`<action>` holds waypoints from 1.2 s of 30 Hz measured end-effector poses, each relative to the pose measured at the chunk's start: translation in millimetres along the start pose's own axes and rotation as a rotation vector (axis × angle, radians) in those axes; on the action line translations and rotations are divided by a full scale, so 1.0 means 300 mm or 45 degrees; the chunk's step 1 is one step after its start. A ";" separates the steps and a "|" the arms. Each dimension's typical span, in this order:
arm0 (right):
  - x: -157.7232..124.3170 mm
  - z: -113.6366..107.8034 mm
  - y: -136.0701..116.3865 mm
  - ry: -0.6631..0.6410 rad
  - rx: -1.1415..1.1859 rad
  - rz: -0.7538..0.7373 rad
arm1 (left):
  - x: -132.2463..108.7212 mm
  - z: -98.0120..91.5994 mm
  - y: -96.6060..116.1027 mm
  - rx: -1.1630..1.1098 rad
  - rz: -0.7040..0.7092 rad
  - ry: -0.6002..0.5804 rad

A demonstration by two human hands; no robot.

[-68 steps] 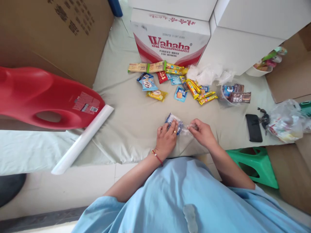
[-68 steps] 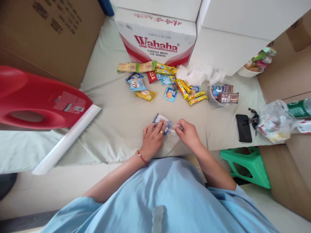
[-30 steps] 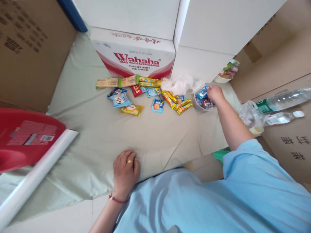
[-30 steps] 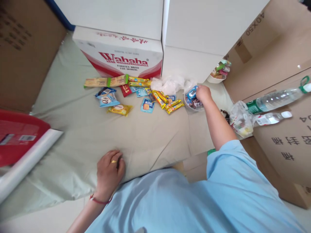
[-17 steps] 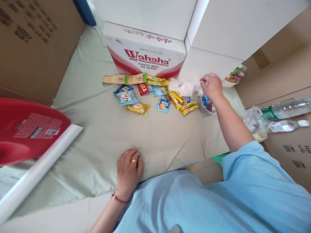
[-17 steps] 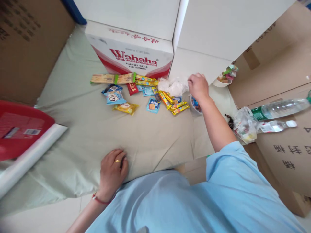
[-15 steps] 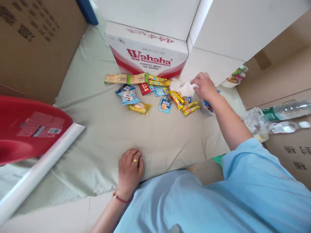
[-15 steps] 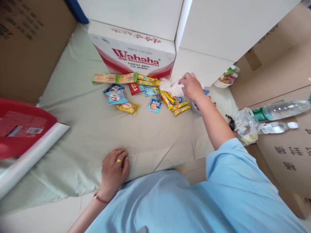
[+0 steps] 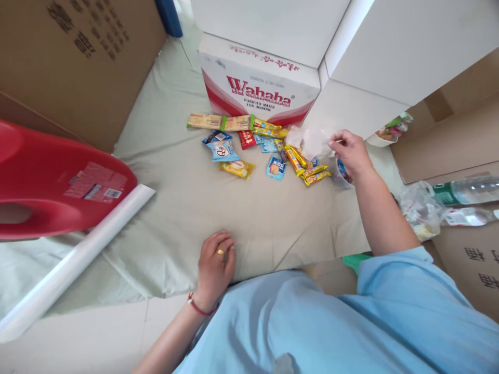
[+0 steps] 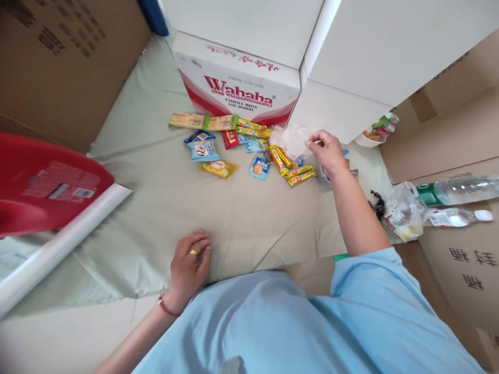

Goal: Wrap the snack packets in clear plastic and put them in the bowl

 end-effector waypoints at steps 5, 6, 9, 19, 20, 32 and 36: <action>-0.294 0.115 0.016 -0.148 0.823 0.260 | 0.097 0.050 0.072 -0.449 -0.350 -0.092; -0.359 0.157 0.024 -0.189 0.940 0.328 | 0.122 0.074 0.092 -0.563 -0.430 -0.121; -0.548 0.285 0.046 -0.302 1.234 0.534 | 0.187 0.162 0.160 -0.986 -0.650 -0.230; -0.800 0.383 -0.019 -0.649 0.604 -0.246 | 0.197 0.358 0.271 -1.688 -1.160 -0.567; -0.807 0.375 -0.031 -0.673 0.522 -0.349 | 0.191 0.363 0.260 -1.642 -1.147 -0.550; -0.994 0.026 0.376 0.163 -0.312 0.187 | 0.153 0.268 0.104 -1.196 -1.052 -0.273; -0.935 0.042 0.379 0.147 -0.239 0.175 | 0.148 0.282 0.117 -1.201 -1.039 -0.286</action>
Point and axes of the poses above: each hand's wrist, its own x-axis towards the middle knuckle, its own z-axis out of the palm, y = z × x, the point moved 6 cm from there along x, towards the middle knuckle, and after that the axes turned 2 degrees about z, right-handed, at the moved point
